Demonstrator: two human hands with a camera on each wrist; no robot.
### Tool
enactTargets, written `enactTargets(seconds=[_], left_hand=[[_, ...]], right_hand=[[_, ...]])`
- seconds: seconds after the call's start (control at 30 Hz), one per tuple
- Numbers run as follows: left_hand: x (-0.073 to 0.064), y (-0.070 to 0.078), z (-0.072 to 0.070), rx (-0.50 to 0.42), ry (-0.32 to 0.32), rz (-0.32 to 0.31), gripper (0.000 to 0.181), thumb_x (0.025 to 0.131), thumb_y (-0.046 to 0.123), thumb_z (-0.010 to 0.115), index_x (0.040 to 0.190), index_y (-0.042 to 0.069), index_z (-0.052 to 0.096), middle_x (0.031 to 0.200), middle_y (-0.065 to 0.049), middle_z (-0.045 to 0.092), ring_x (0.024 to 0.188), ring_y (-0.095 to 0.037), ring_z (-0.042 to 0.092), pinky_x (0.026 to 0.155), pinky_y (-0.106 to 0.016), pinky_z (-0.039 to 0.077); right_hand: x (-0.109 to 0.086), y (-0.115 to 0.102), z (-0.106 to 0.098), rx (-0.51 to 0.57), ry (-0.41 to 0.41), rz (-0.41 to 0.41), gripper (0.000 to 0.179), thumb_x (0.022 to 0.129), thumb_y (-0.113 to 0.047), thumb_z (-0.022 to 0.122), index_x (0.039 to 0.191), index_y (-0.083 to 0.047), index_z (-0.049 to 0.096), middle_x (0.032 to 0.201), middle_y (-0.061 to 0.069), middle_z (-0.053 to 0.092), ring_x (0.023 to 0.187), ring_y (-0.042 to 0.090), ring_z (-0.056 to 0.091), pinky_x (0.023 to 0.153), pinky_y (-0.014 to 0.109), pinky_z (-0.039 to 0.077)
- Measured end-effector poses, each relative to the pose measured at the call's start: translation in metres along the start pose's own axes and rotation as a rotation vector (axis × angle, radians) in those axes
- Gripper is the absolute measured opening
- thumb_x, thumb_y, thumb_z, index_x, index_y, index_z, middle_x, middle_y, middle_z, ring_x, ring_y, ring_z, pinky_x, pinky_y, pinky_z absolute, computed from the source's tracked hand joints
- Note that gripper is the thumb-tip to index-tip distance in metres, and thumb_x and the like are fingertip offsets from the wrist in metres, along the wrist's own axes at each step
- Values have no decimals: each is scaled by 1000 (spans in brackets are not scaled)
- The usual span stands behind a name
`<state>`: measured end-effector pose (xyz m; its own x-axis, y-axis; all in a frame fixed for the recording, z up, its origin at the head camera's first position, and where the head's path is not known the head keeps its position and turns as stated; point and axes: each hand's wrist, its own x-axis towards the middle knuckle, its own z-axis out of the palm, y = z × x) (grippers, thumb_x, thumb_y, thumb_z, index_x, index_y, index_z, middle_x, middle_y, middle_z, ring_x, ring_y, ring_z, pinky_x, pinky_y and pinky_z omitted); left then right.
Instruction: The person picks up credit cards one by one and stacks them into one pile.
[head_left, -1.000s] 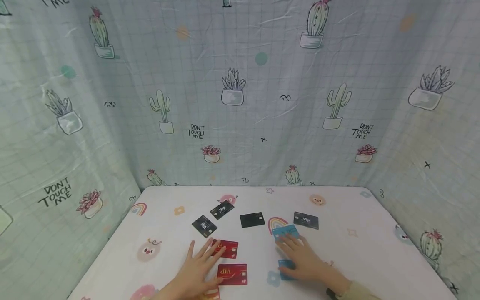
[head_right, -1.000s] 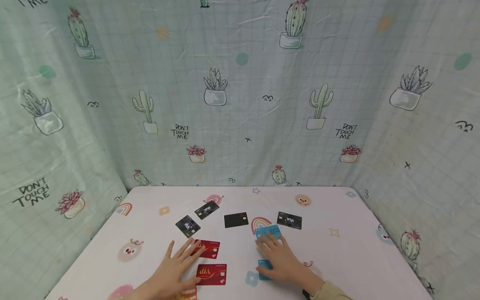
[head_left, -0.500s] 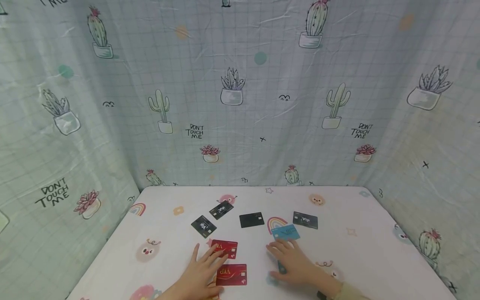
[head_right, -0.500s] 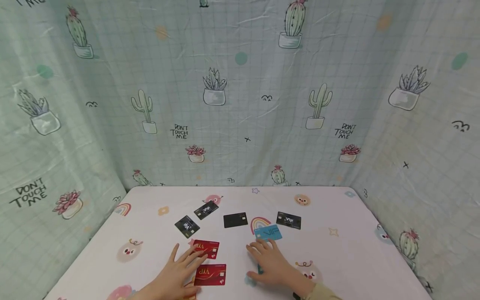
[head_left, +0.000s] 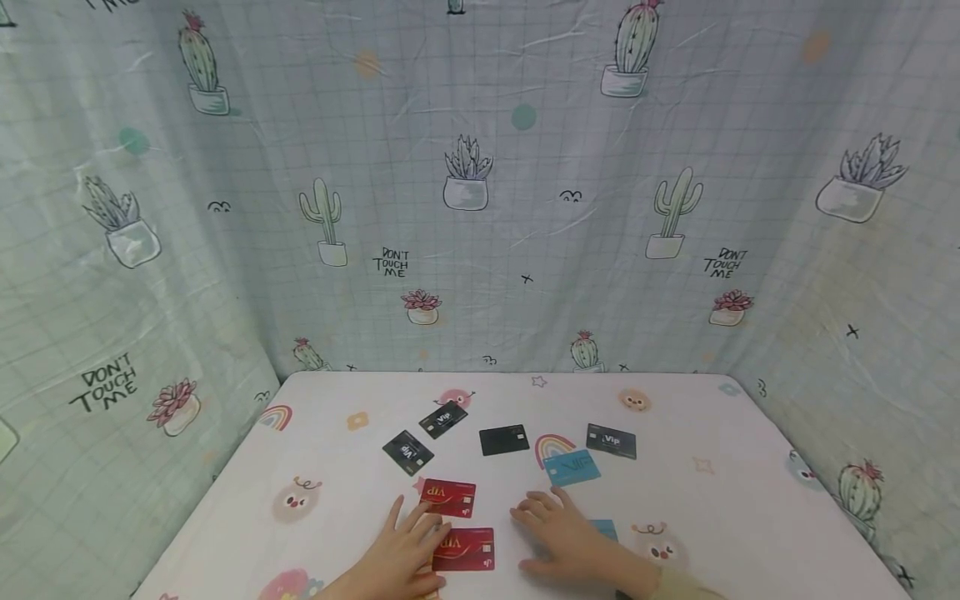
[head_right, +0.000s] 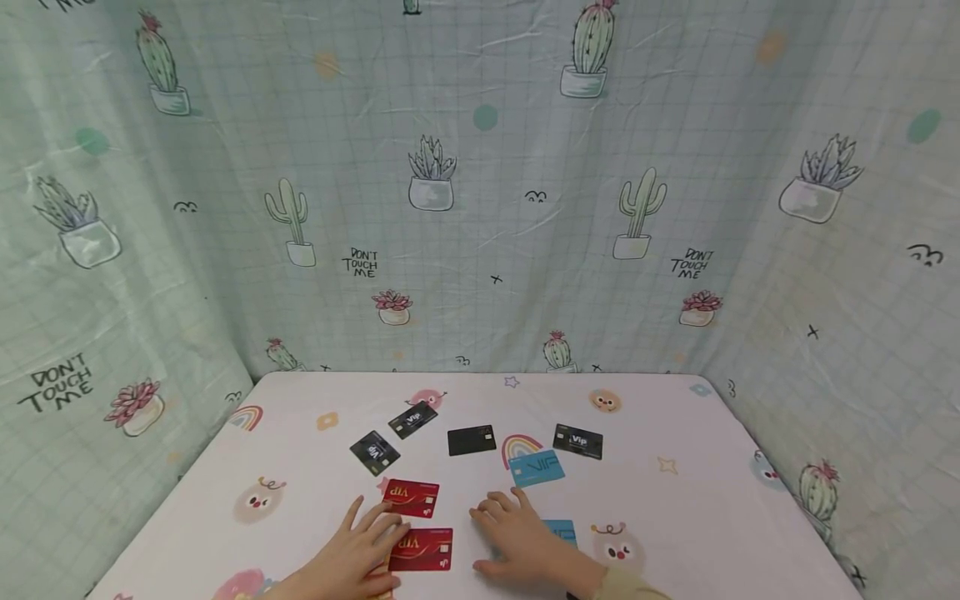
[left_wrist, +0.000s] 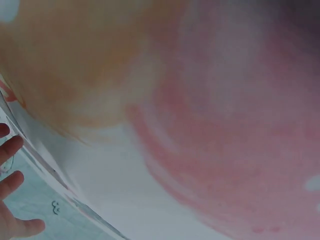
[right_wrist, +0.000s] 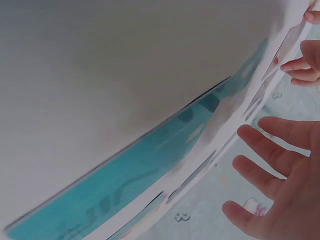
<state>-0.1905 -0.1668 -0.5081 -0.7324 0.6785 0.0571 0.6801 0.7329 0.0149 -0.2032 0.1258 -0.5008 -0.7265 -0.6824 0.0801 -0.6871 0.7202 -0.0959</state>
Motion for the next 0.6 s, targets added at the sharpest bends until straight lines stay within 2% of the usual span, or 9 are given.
enactTargets(seconds=[0.13, 0.33, 0.47, 0.6], left_hand=[[1, -1, 1, 32, -18, 24, 65, 78, 63, 45, 127, 20, 46, 120, 5, 50, 121, -25, 37, 97, -62, 21], [1, -2, 4, 65, 3, 47, 64, 80, 63, 41, 127, 21, 47, 120, 5, 51, 121, -24, 38, 97, -62, 22], [2, -1, 3, 72, -21, 49, 64, 81, 64, 36, 128, 22, 46, 121, 6, 50, 120, -23, 37, 97, -61, 22], [2, -1, 2, 94, -26, 59, 64, 82, 64, 34, 128, 21, 46, 121, 5, 50, 118, -23, 37, 97, -61, 23]], right_hand=[[5, -7, 1, -14, -32, -23, 60, 80, -59, 49, 125, -21, 45, 122, -6, 52, 119, 20, 42, 97, 56, 31], [11, -17, 2, -18, -87, -20, 59, 78, -60, 51, 126, -24, 45, 123, -9, 51, 120, 18, 42, 98, 54, 32], [15, -22, 4, -30, -117, -29, 59, 78, -58, 53, 125, -24, 46, 123, -8, 50, 120, 17, 42, 97, 53, 33], [17, -24, 6, -56, -118, -54, 57, 79, -56, 53, 125, -22, 46, 123, -7, 50, 119, 17, 42, 97, 52, 34]])
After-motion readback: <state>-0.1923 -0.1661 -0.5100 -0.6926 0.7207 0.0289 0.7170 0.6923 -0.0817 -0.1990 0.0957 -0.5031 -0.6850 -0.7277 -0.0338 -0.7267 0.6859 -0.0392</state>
